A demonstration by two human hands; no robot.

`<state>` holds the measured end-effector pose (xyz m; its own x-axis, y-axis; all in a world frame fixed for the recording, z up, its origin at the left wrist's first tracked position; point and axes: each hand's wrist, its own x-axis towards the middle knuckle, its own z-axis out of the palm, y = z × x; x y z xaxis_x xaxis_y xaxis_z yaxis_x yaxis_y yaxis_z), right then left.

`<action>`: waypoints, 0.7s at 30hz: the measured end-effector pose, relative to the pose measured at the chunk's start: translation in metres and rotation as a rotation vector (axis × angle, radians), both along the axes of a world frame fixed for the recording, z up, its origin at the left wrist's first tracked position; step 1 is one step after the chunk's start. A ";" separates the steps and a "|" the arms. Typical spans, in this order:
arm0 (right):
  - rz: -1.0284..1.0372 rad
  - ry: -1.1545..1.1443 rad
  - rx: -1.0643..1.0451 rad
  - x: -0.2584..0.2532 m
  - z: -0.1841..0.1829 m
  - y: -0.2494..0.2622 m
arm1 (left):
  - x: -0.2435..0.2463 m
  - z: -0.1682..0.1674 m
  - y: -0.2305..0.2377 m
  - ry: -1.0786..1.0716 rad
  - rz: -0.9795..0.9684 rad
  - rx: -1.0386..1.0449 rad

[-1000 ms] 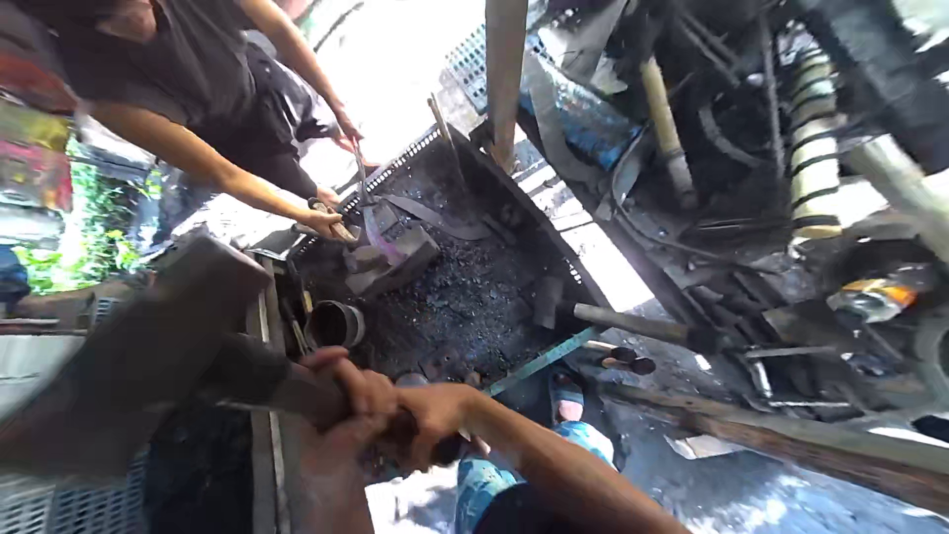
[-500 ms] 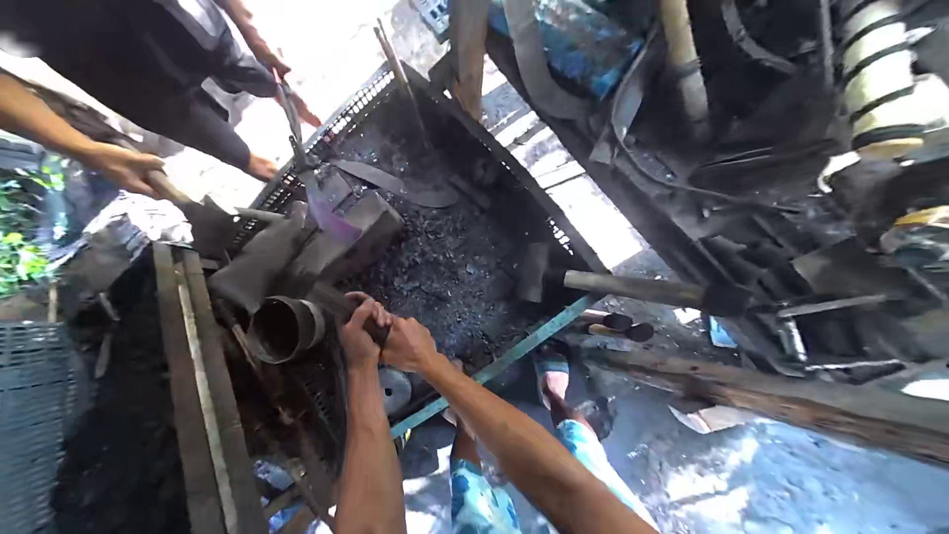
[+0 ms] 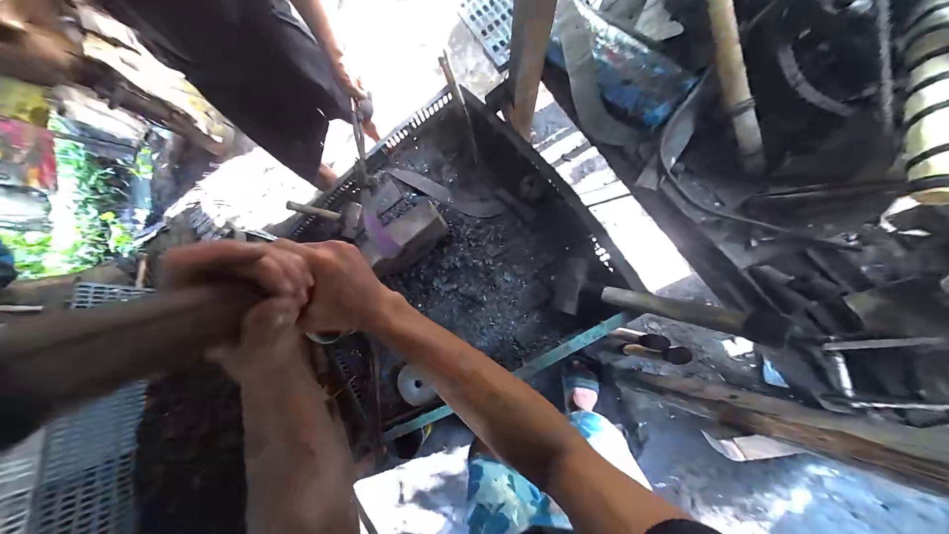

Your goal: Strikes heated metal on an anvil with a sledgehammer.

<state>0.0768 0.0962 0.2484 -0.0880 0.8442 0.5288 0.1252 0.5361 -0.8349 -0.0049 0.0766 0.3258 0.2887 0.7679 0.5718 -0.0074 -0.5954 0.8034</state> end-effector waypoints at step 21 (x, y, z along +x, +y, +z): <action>0.009 -0.010 -0.045 0.000 -0.035 0.002 | -0.037 -0.071 0.007 0.028 0.050 -0.068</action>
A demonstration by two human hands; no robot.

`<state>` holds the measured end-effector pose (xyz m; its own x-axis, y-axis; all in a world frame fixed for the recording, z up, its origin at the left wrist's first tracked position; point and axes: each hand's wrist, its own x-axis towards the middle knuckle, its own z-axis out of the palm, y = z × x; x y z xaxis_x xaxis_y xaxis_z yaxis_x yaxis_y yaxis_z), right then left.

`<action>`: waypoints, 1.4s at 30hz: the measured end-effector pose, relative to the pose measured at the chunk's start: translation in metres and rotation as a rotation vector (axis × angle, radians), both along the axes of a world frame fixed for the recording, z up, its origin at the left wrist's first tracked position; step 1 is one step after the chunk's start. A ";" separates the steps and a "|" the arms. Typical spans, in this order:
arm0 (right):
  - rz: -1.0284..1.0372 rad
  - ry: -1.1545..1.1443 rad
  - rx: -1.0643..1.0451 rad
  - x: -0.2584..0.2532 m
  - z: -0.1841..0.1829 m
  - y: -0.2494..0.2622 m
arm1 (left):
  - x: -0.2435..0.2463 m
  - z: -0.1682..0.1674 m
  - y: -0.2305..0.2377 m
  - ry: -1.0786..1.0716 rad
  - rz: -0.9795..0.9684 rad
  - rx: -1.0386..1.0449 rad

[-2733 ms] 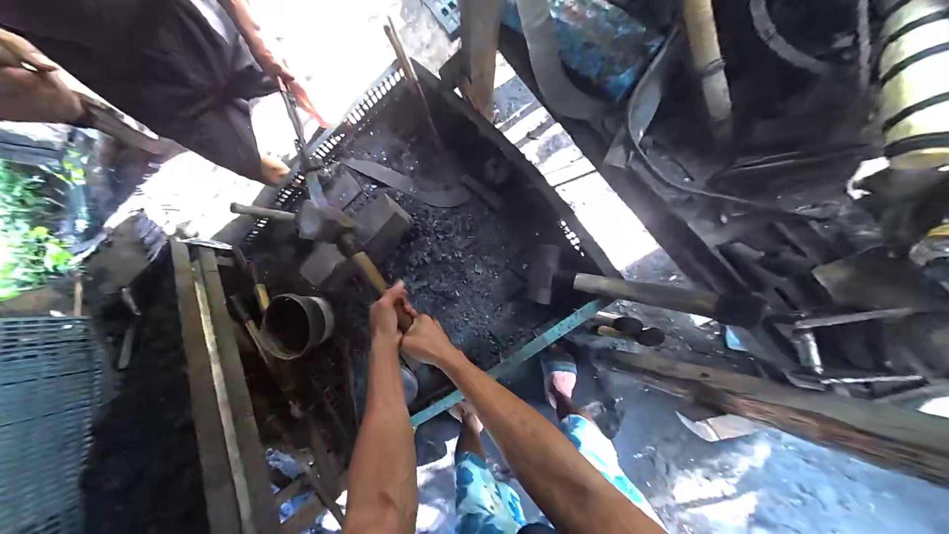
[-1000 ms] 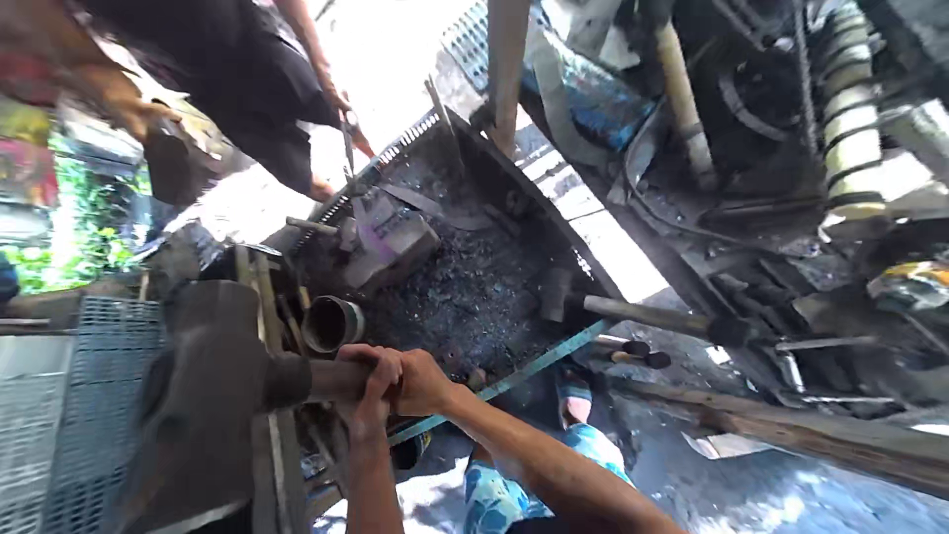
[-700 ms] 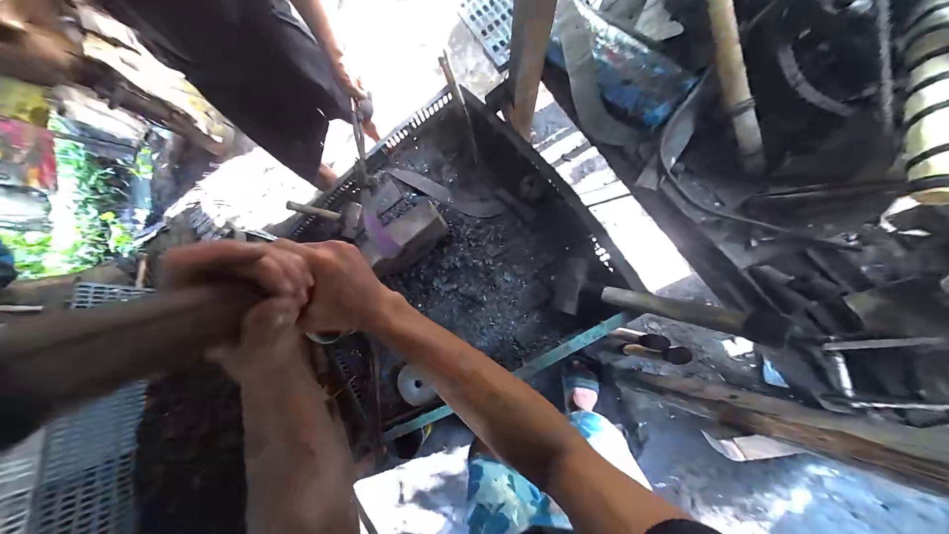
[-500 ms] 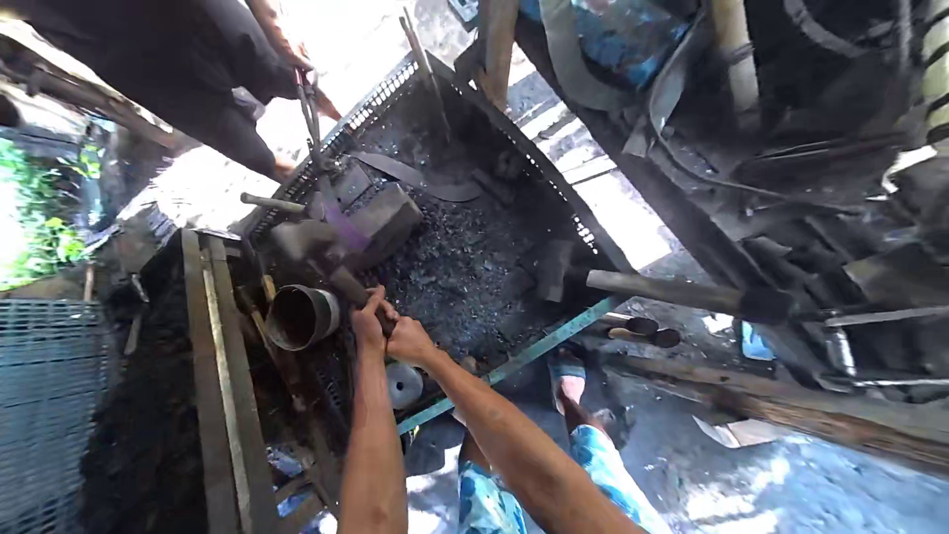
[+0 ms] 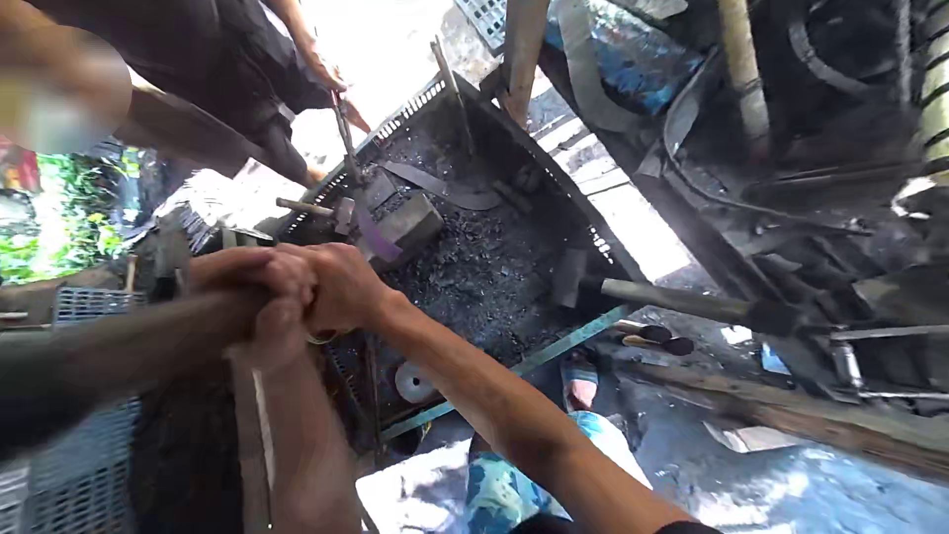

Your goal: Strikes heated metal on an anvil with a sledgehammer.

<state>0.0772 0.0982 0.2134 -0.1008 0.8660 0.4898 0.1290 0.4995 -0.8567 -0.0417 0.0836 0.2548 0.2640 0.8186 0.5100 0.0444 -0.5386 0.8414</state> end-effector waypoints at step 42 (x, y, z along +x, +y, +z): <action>0.013 -0.058 -0.503 -0.013 -0.150 -0.038 | 0.007 -0.146 0.004 -0.106 0.063 -0.374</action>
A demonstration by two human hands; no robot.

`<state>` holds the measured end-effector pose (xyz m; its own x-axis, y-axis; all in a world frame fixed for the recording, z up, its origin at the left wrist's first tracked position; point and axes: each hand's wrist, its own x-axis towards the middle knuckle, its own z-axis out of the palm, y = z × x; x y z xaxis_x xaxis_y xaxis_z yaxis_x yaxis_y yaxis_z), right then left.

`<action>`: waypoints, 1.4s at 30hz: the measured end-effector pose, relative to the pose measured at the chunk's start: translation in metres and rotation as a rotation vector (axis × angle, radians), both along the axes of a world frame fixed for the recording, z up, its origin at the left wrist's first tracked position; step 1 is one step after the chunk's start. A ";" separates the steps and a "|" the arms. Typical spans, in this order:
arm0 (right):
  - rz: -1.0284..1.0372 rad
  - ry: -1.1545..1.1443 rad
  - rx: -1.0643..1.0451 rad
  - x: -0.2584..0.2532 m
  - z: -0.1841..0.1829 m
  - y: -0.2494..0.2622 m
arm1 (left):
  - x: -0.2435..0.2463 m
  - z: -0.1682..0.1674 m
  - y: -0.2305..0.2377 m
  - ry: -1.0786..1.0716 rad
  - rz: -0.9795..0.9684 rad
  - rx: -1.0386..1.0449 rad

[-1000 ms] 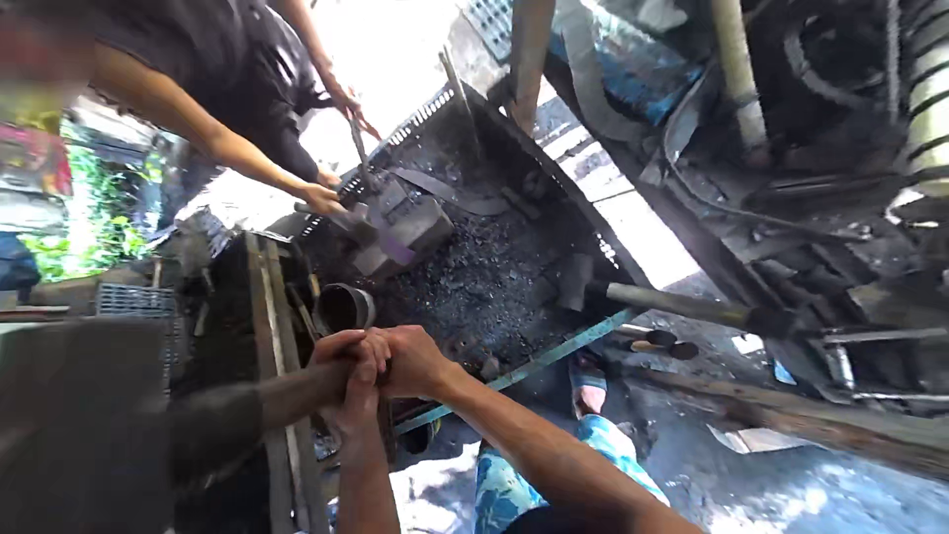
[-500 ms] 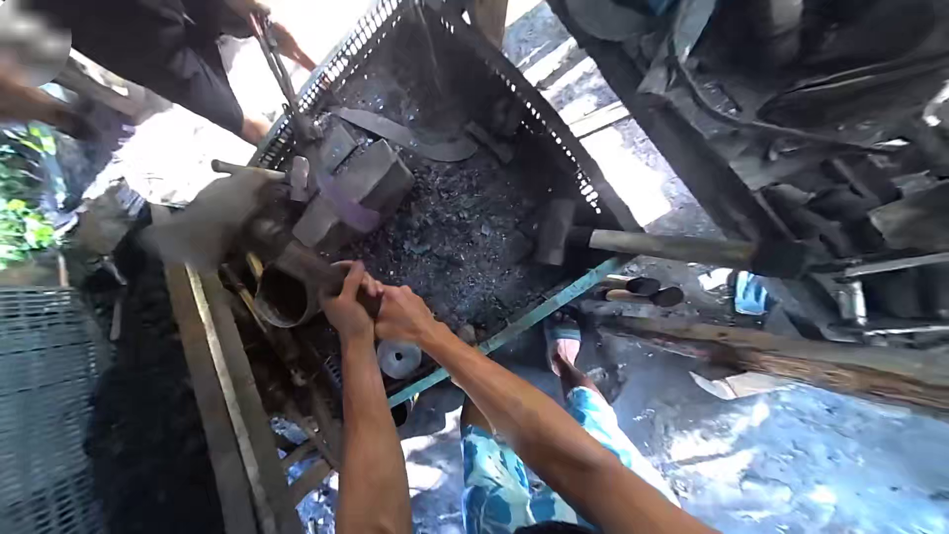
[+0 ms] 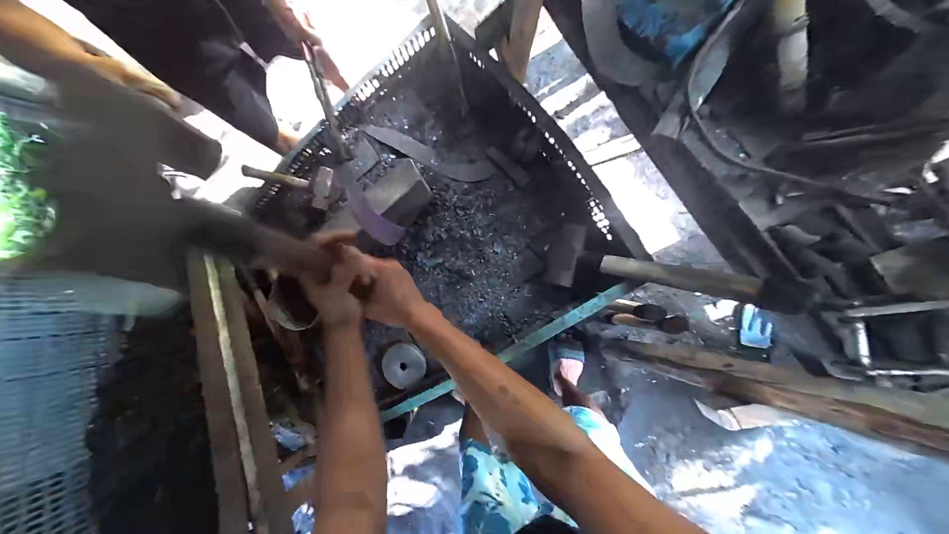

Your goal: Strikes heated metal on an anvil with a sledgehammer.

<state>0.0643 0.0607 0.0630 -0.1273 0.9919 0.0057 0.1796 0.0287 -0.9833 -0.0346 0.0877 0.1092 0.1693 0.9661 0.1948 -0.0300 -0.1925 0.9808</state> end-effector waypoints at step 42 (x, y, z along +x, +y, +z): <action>0.036 -0.032 -0.281 0.032 -0.067 -0.031 | 0.036 -0.082 -0.018 -0.035 0.092 -0.233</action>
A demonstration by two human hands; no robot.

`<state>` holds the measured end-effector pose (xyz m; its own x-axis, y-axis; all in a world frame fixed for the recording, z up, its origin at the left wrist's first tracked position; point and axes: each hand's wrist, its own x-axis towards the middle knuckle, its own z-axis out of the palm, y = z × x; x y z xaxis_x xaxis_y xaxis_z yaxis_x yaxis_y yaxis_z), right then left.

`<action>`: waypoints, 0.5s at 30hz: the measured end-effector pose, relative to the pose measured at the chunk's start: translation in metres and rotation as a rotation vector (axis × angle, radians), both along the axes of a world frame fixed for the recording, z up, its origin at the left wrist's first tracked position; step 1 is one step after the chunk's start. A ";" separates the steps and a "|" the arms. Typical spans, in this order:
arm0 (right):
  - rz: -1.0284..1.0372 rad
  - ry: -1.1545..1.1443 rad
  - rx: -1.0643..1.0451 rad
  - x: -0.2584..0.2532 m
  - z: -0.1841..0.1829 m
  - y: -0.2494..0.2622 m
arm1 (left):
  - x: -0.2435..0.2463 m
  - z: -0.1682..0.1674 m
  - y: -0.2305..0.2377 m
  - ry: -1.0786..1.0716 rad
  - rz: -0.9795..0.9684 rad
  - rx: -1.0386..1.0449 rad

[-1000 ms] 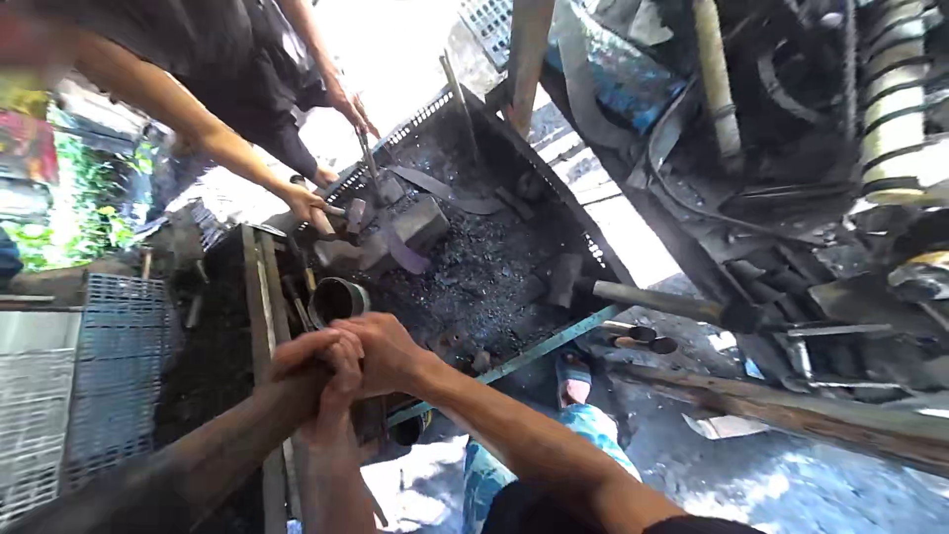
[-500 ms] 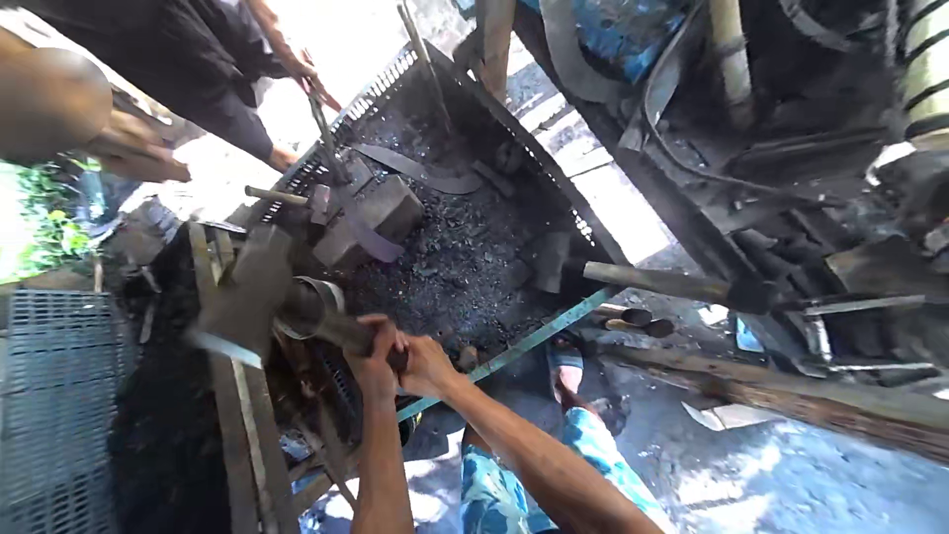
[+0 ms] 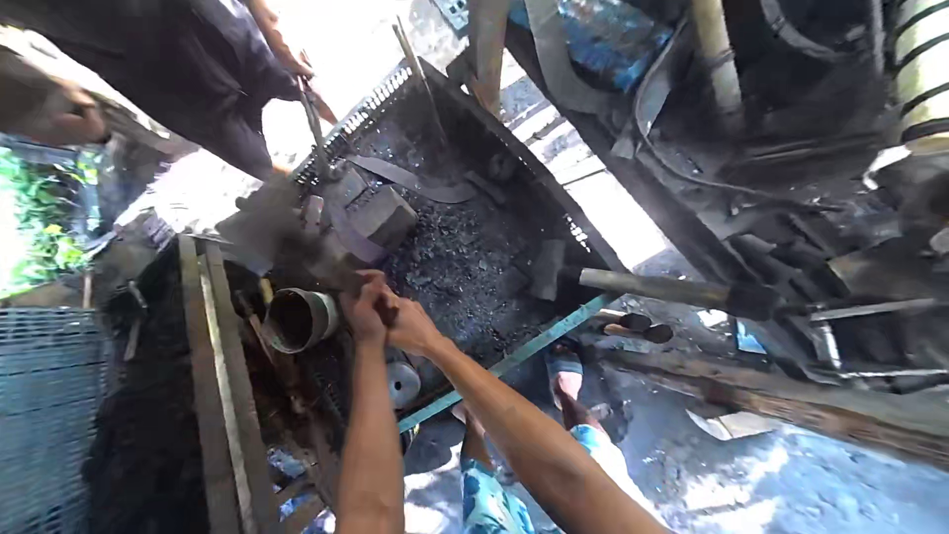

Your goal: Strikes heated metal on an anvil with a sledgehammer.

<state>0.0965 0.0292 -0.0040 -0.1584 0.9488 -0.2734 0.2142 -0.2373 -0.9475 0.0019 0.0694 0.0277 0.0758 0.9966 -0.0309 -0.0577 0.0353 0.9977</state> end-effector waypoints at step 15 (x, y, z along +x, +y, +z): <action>-0.022 0.157 0.764 0.025 0.211 0.038 | 0.023 0.255 -0.012 0.127 -0.288 0.643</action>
<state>0.1214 0.0670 0.2068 -0.1205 0.8680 0.4817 0.0665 0.4912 -0.8685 0.0253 0.0572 0.2826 0.3738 0.7613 0.5299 -0.0165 -0.5658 0.8244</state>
